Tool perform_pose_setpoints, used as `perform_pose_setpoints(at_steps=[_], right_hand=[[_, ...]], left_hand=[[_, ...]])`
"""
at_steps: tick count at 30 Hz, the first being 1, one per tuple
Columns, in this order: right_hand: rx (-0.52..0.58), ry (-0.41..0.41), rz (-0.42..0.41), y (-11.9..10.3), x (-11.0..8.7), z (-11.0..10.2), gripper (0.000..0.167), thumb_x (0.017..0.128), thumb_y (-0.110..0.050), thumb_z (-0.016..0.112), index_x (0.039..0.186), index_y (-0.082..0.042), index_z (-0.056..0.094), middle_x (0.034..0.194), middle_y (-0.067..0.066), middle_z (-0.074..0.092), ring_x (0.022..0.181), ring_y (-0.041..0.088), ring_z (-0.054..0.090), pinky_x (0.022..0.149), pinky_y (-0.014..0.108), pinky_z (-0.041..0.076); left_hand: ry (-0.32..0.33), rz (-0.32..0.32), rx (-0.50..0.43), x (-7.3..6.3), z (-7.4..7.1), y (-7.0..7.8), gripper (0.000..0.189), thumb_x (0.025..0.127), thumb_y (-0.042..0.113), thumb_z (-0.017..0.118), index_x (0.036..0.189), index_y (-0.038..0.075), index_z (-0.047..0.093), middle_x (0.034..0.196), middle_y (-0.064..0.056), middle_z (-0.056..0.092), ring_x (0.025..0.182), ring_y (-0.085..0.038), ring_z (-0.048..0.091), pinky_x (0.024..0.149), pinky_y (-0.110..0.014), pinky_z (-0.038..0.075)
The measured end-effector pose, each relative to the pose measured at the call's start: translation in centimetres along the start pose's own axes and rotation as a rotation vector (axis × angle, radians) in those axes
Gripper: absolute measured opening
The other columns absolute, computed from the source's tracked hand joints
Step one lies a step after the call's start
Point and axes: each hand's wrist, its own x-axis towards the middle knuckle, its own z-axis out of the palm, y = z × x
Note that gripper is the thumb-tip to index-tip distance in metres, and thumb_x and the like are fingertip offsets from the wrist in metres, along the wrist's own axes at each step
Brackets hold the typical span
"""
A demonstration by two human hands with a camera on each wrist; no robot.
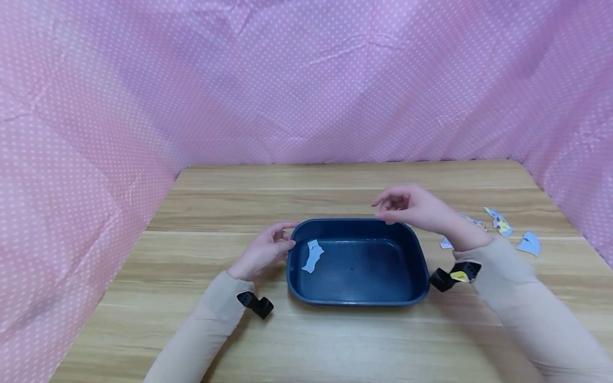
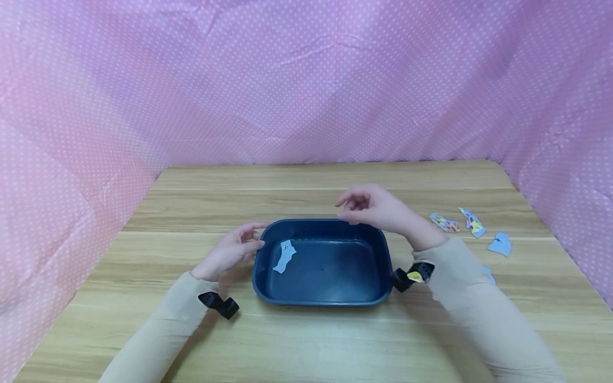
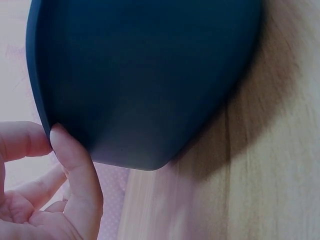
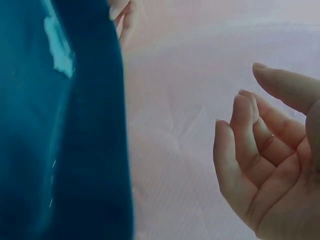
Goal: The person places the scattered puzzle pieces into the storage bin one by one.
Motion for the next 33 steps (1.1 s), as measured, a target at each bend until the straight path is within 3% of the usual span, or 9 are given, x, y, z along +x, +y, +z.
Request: perform_pose_setpoints(at_steps=[5, 12, 18, 22, 33], right_hand=[[-0.035, -0.012, 0.029, 1.2, -1.9, -1.1, 0.022, 0.088, -0.006, 0.065, 0.108, 0.003, 0.063, 0.085, 0.008, 0.065, 0.075, 0.012, 0.064, 0.069, 0.028, 0.055], [-0.047, 0.03, 0.071, 3.9, -4.9, -2.1, 0.023, 0.09, -0.006, 0.062, 0.11, 0.005, 0.061, 0.084, -0.003, 0.065, 0.076, 0.007, 0.063, 0.067, 0.024, 0.053], [-0.04, 0.077, 0.086, 6.3, -6.7, -2.5, 0.015, 0.089, -0.004, 0.062, 0.104, -0.006, 0.064, 0.08, -0.005, 0.064, 0.071, 0.006, 0.061, 0.062, 0.024, 0.051], [-0.02, 0.086, 0.115, 7.2, -7.7, -2.7, 0.016, 0.09, -0.004, 0.061, 0.104, -0.01, 0.064, 0.081, -0.004, 0.065, 0.072, 0.007, 0.063, 0.064, 0.023, 0.053], [0.01, 0.122, 0.137, 10.1, -11.1, -3.5, 0.028, 0.091, 0.001, 0.057, 0.107, -0.021, 0.064, 0.086, -0.006, 0.066, 0.078, 0.006, 0.064, 0.067, 0.019, 0.051]], left_hand=[[0.006, -0.006, -0.012, 0.0, 0.1, 0.0, 0.044, 0.093, 0.006, 0.057, 0.135, 0.018, 0.05, 0.101, -0.012, 0.054, 0.079, -0.02, 0.058, 0.073, -0.03, 0.054], [0.004, -0.005, -0.027, -0.2, 0.3, 0.1, 0.045, 0.092, 0.004, 0.056, 0.135, 0.018, 0.05, 0.099, -0.011, 0.054, 0.077, -0.019, 0.058, 0.071, -0.03, 0.053], [0.012, 0.002, -0.022, -0.2, 0.4, 0.1, 0.044, 0.093, 0.005, 0.056, 0.135, 0.018, 0.051, 0.1, -0.012, 0.054, 0.078, -0.019, 0.057, 0.07, -0.03, 0.053], [0.017, 0.008, -0.024, -0.2, 0.4, 0.1, 0.044, 0.093, 0.005, 0.057, 0.134, 0.017, 0.051, 0.1, -0.012, 0.055, 0.079, -0.02, 0.057, 0.071, -0.03, 0.054], [0.02, -0.001, -0.05, -0.1, 0.4, -0.2, 0.044, 0.092, 0.004, 0.057, 0.134, 0.018, 0.052, 0.1, -0.012, 0.055, 0.079, -0.02, 0.057, 0.072, -0.031, 0.054]])
